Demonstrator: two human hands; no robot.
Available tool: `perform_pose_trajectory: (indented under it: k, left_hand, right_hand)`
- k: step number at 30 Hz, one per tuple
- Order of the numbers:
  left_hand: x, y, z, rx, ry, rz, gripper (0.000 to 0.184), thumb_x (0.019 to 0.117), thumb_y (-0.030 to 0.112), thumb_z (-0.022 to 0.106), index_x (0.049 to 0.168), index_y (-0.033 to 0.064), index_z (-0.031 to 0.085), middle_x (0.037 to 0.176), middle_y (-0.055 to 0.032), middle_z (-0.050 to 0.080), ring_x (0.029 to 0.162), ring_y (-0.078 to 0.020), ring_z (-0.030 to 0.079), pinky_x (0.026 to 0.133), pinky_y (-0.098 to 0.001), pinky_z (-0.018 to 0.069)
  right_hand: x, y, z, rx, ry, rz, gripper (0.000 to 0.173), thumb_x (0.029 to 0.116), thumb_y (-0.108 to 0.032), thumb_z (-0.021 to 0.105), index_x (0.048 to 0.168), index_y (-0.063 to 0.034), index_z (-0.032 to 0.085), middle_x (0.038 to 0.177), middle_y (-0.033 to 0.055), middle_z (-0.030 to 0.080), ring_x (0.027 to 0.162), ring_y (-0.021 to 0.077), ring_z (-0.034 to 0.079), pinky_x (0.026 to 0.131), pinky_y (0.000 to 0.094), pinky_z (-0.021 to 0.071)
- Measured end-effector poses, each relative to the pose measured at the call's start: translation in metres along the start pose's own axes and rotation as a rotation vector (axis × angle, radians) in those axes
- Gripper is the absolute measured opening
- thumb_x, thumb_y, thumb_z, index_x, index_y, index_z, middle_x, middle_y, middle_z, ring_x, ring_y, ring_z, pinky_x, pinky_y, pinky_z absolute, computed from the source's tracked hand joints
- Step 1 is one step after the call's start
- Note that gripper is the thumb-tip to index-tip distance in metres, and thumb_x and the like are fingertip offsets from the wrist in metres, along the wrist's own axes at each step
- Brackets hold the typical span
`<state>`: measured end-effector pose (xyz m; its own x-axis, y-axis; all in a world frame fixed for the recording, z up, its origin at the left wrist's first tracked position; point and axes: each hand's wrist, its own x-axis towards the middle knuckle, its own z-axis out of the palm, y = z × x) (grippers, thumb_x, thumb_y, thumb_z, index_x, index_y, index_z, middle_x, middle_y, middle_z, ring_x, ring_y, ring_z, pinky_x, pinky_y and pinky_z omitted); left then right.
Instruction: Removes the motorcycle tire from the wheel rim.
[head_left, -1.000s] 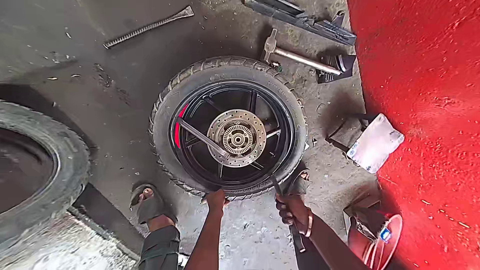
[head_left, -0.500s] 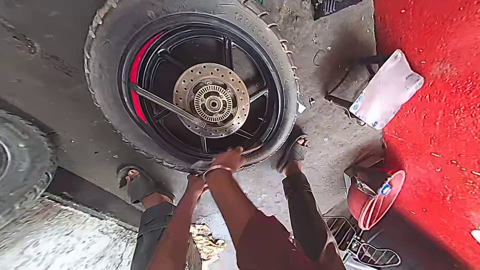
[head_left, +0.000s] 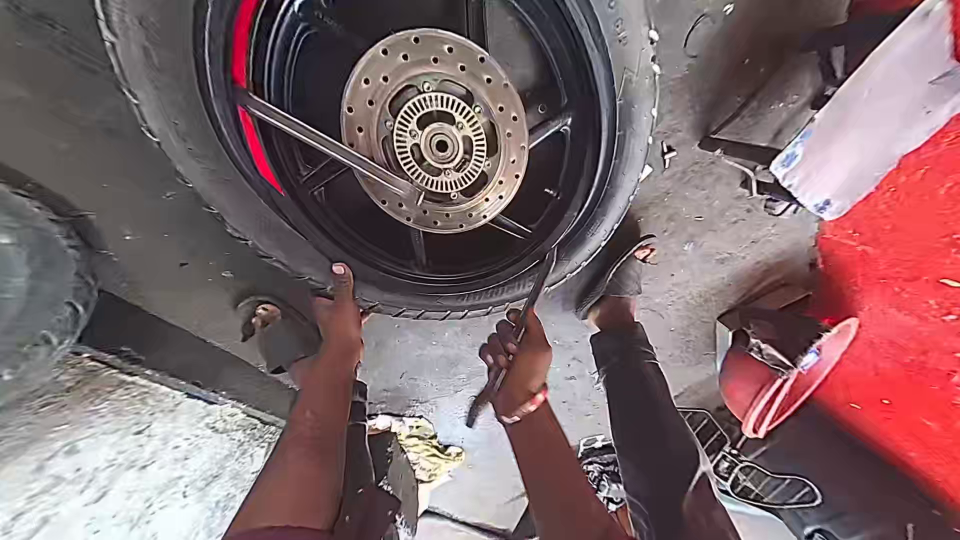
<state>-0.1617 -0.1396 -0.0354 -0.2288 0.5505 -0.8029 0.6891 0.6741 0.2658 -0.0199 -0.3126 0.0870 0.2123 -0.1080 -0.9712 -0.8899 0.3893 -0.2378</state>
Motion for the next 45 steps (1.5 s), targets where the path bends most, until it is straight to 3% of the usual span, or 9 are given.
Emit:
perform_pose_trajectory:
  k: [5, 9, 17, 20, 23, 26, 30, 33, 45]
  left_hand:
    - [-0.03, -0.011, 0.018, -0.07, 0.017, -0.036, 0.078, 0.0996, 0.056, 0.06, 0.152, 0.0032, 0.036, 0.135, -0.0236, 0.057, 0.115, -0.033, 0.063, 0.092, -0.0531, 0.0568]
    - [-0.074, -0.052, 0.056, -0.245, -0.036, -0.189, 0.074, 0.1011, 0.047, 0.062, 0.152, 0.0039, 0.032, 0.133, -0.0254, 0.057, 0.112, -0.0341, 0.064, 0.09, -0.0518, 0.0581]
    - [-0.086, -0.052, 0.064, -0.216, -0.138, -0.31, 0.074, 0.1039, 0.05, 0.055, 0.159, 0.0125, 0.023, 0.148, -0.0253, 0.047, 0.12, -0.0389, 0.062, 0.092, -0.0545, 0.0568]
    - [-0.087, -0.047, 0.053, -0.088, -0.206, -0.361, 0.076, 0.1032, 0.056, 0.052, 0.161, 0.0185, 0.02, 0.152, -0.0243, 0.045, 0.121, -0.0418, 0.062, 0.09, -0.057, 0.0578]
    - [-0.084, -0.04, 0.051, -0.053, -0.256, -0.384, 0.076, 0.1037, 0.059, 0.048, 0.162, 0.0215, 0.017, 0.153, -0.0263, 0.042, 0.116, -0.0431, 0.065, 0.085, -0.0554, 0.0601]
    - [-0.076, -0.04, 0.045, -0.055, -0.287, -0.429, 0.074, 0.1042, 0.056, 0.049, 0.162, 0.021, 0.019, 0.153, -0.0262, 0.042, 0.113, -0.0414, 0.067, 0.085, -0.0509, 0.0611]
    - [-0.073, -0.041, 0.044, -0.034, -0.31, -0.454, 0.071, 0.1053, 0.055, 0.048, 0.161, 0.0196, 0.02, 0.152, -0.0264, 0.043, 0.112, -0.0409, 0.067, 0.084, -0.05, 0.0615]
    - [-0.067, -0.035, 0.038, 0.052, -0.372, -0.461, 0.07, 0.1054, 0.053, 0.049, 0.161, 0.0191, 0.022, 0.152, -0.0247, 0.046, 0.117, -0.0403, 0.066, 0.088, -0.0516, 0.0598]
    - [-0.047, -0.025, 0.006, 0.109, -0.296, -0.201, 0.06, 0.1016, 0.028, 0.066, 0.15, 0.0039, 0.04, 0.136, -0.0196, 0.059, 0.111, -0.0244, 0.067, 0.092, -0.0389, 0.058]
  right_hand:
    - [-0.014, -0.107, -0.044, -0.404, -0.126, 0.24, 0.051, 0.1121, -0.046, 0.019, 0.133, -0.0146, 0.053, 0.054, -0.0093, 0.037, 0.036, 0.0004, 0.032, 0.034, 0.0165, 0.0321]
    - [0.015, -0.174, -0.087, -0.731, -0.056, 0.356, 0.054, 0.1081, -0.059, 0.02, 0.095, -0.0173, 0.05, 0.051, -0.0063, 0.032, 0.035, 0.005, 0.029, 0.031, 0.0216, 0.0294]
    - [0.042, -0.25, -0.026, -2.002, 0.125, 0.255, 0.056, 0.1132, -0.045, 0.022, 0.124, -0.0086, 0.063, 0.074, 0.0089, 0.049, 0.056, 0.0196, 0.045, 0.056, 0.0378, 0.0435]
    - [0.039, -0.257, -0.007, -1.85, 0.1, 0.372, 0.052, 0.1128, -0.047, 0.027, 0.114, -0.0081, 0.062, 0.061, 0.0027, 0.043, 0.043, 0.0119, 0.038, 0.043, 0.0276, 0.0375]
    - [0.018, -0.229, 0.031, -0.938, -0.005, 0.337, 0.035, 0.11, -0.025, 0.04, 0.079, -0.0101, 0.047, 0.05, -0.0063, 0.035, 0.037, 0.0021, 0.033, 0.036, 0.0165, 0.0316]
    - [0.011, -0.157, 0.057, -0.268, 0.165, 0.007, 0.03, 0.1046, -0.016, 0.043, 0.075, -0.014, 0.047, 0.048, -0.0073, 0.038, 0.034, 0.0, 0.035, 0.033, 0.0138, 0.0322]
    - [0.039, -0.039, 0.059, -0.496, 0.55, -0.308, 0.023, 0.1057, -0.016, 0.056, 0.121, 0.0009, 0.053, 0.083, 0.0112, 0.052, 0.06, 0.0176, 0.049, 0.052, 0.0363, 0.046]
    - [0.066, 0.002, 0.048, -0.63, 0.546, -0.396, 0.049, 0.1065, -0.014, 0.053, 0.149, 0.0028, 0.034, 0.131, 0.0256, 0.057, 0.114, 0.0297, 0.059, 0.099, 0.0475, 0.0491]
    - [0.073, 0.008, 0.033, -1.39, 0.518, -0.001, 0.074, 0.1071, -0.039, 0.051, 0.157, 0.0002, 0.013, 0.11, 0.0255, 0.069, 0.103, 0.0361, 0.072, 0.09, 0.0517, 0.0577]
